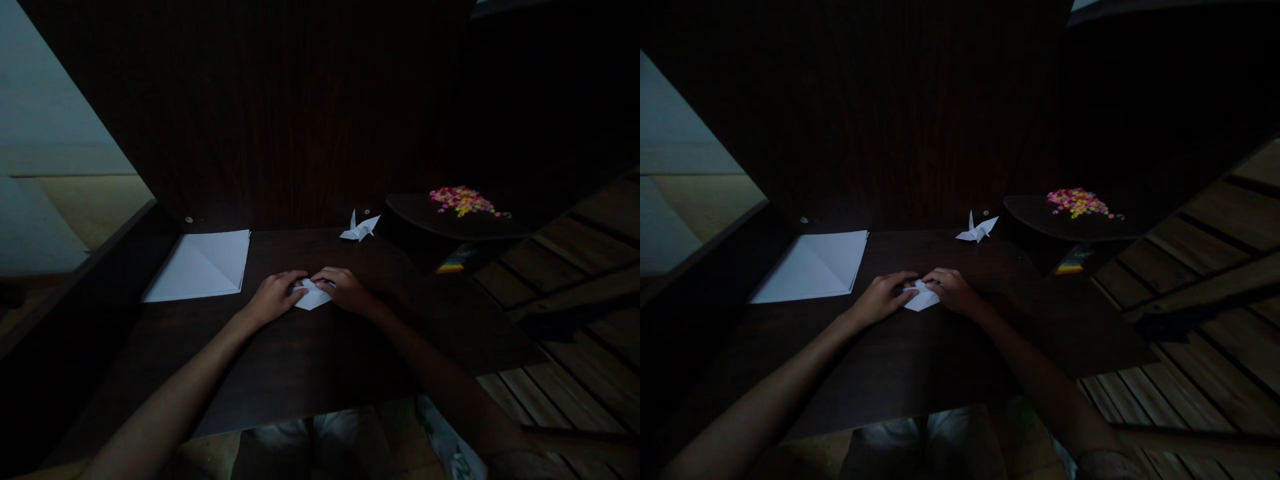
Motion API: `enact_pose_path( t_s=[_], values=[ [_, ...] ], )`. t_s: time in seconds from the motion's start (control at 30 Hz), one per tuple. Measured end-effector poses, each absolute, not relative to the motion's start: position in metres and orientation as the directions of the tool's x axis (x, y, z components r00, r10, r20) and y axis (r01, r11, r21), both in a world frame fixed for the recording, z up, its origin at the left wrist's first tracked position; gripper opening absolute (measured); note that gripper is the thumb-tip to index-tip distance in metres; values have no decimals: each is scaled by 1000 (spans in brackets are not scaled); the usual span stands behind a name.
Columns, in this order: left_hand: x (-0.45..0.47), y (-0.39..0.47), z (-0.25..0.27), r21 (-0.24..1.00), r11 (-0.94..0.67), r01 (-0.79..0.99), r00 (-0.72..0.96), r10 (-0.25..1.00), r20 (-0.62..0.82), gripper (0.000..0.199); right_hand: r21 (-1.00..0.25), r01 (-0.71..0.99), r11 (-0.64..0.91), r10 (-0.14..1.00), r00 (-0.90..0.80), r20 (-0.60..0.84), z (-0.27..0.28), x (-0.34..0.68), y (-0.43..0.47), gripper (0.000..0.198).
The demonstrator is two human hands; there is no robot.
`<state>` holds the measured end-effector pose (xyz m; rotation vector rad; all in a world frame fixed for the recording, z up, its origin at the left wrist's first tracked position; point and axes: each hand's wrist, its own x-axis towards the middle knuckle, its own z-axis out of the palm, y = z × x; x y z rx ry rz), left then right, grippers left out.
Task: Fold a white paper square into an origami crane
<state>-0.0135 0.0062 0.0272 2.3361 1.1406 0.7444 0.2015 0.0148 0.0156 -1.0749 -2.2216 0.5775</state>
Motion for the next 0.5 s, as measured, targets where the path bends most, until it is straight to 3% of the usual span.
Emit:
enact_pose_path(
  t_s=[0.13, 0.23, 0.5],
  values=[
    [-12, 5, 30, 464, -667, 583, 619, 734, 279, 26, -640, 520, 566, 810, -496, 313, 25, 204, 13, 17],
    [-13, 5, 33, 438, -680, 588, 632, 724, 276, 25, -639, 537, 551, 831, -423, 362, 30, 207, 13, 21],
    [-16, 6, 38, 637, -528, 562, 464, 839, 286, 25, -708, 540, 454, 868, -91, 488, 30, 209, 15, 23]
  ],
)
